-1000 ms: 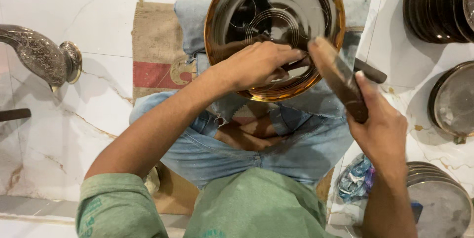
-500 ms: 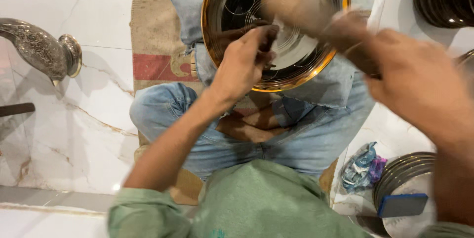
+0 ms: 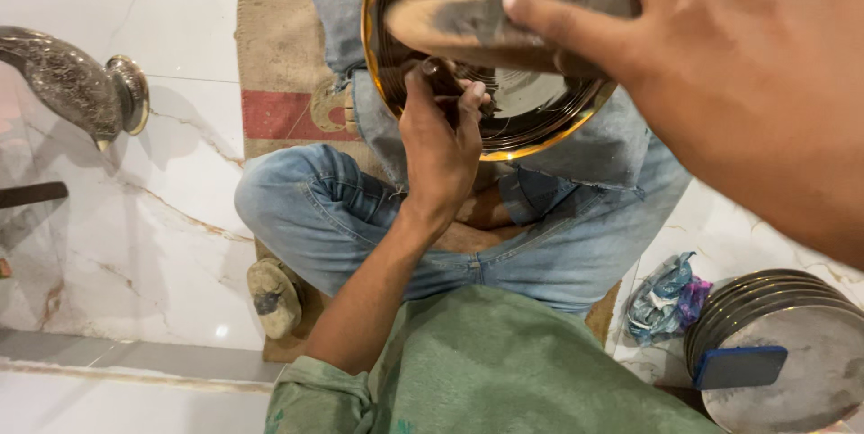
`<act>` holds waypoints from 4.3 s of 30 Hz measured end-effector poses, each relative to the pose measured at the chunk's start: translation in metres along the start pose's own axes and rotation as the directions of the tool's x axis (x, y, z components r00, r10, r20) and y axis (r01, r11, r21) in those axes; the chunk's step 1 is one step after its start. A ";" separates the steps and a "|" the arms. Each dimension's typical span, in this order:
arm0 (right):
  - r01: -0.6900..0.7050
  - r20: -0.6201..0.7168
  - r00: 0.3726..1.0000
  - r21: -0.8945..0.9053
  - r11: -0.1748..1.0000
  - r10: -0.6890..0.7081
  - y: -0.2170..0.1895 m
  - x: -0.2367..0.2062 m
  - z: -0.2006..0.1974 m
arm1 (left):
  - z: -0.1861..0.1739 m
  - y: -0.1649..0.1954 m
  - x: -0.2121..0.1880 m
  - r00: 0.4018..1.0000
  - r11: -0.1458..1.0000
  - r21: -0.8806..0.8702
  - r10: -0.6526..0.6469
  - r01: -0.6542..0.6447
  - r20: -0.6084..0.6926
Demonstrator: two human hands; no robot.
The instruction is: The person sits cross-legged on the floor with a decorative metal plate resting on a cloth cushion on their lap. They hold a punch against the plate's engraved pattern and strike it repeatedly with a wooden mallet, working around the design, and briefly wipe the plate with a cloth.
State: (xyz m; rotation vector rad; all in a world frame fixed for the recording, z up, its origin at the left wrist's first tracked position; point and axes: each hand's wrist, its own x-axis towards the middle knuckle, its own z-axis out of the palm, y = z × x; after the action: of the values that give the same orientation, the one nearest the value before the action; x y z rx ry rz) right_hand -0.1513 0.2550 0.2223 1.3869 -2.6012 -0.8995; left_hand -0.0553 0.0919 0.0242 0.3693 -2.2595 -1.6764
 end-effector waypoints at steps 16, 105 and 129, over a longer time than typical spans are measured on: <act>0.047 -0.239 0.959 0.667 0.744 0.154 0.014 0.000 0.047 | 0.005 0.001 0.006 0.990 0.990 0.031 0.138 -0.139 0.027; 0.060 -0.019 0.998 0.081 0.995 -0.058 -0.012 0.004 -0.015 | 0.005 -0.004 -0.012 0.975 0.989 -0.150 -0.042 0.010 -0.217; 0.011 -0.097 0.994 0.472 0.881 0.040 0.009 -0.009 0.031 | 0.017 -0.002 0.000 0.995 0.992 0.074 0.098 -0.098 -0.004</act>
State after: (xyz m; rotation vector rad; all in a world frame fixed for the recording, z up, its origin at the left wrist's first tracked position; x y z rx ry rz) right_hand -0.1617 0.2801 0.2033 1.4512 -2.8587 -0.1722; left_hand -0.0624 0.1064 0.0177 0.2760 -2.2993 -1.5441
